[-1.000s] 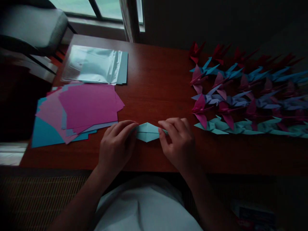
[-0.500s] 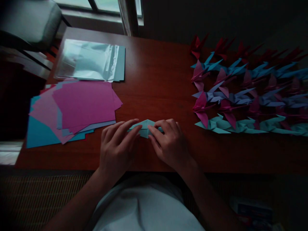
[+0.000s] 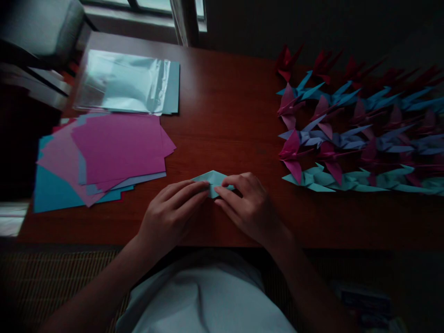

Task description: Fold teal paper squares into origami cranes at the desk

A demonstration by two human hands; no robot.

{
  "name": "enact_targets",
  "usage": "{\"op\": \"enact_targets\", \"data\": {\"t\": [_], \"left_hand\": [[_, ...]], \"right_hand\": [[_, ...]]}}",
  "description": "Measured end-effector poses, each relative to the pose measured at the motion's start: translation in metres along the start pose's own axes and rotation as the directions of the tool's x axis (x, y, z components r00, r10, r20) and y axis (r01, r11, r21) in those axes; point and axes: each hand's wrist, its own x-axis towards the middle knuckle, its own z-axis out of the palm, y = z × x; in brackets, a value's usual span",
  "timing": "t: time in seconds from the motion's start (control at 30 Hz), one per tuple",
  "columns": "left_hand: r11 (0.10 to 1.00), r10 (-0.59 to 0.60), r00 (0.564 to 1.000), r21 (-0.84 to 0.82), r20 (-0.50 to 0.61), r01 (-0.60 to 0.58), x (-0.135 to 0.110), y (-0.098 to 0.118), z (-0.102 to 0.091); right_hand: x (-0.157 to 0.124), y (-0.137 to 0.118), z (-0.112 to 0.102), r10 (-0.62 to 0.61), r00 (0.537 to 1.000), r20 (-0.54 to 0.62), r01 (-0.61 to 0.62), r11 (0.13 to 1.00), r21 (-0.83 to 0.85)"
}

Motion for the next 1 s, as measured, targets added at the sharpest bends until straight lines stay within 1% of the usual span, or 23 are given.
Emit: {"op": "enact_targets", "data": {"t": [0.1, 0.33, 0.47, 0.57, 0.67, 0.73, 0.87, 1.0], "left_hand": [[1.000, 0.001, 1.000, -0.016, 0.007, -0.001, 0.001, -0.003, 0.001], [0.997, -0.031, 0.999, -0.075, 0.023, 0.033, 0.005, -0.006, 0.001], [0.995, -0.049, 0.998, -0.085, 0.040, 0.052, 0.008, -0.006, 0.001], [0.989, -0.099, 0.994, -0.102, 0.051, 0.104, 0.010, -0.005, 0.001], [0.982, -0.143, 0.988, -0.114, 0.051, 0.148, 0.012, -0.003, 0.002], [0.979, -0.162, 0.986, -0.118, 0.041, 0.165, 0.013, -0.001, 0.003], [0.973, -0.192, 0.981, -0.127, 0.024, 0.193, 0.014, 0.002, 0.004], [0.970, -0.202, 0.979, -0.129, 0.027, 0.204, 0.012, 0.004, 0.004]], "right_hand": [[-0.001, 0.001, 0.000, -0.001, 1.000, 0.022, 0.001, 1.000, 0.004], [-0.001, 0.002, 0.002, 0.007, 1.000, 0.020, -0.007, 1.000, 0.016], [0.000, -0.001, 0.004, 0.081, 0.997, 0.017, -0.082, 0.996, 0.046], [0.001, -0.006, 0.006, 0.168, 0.985, 0.028, -0.169, 0.983, 0.065], [0.003, -0.010, 0.006, 0.224, 0.974, 0.043, -0.226, 0.970, 0.085], [0.004, -0.011, 0.006, 0.242, 0.969, 0.049, -0.246, 0.964, 0.103], [0.005, -0.010, 0.007, 0.239, 0.970, 0.031, -0.241, 0.964, 0.111], [0.005, -0.011, 0.006, 0.243, 0.968, 0.056, -0.247, 0.964, 0.095]]}}
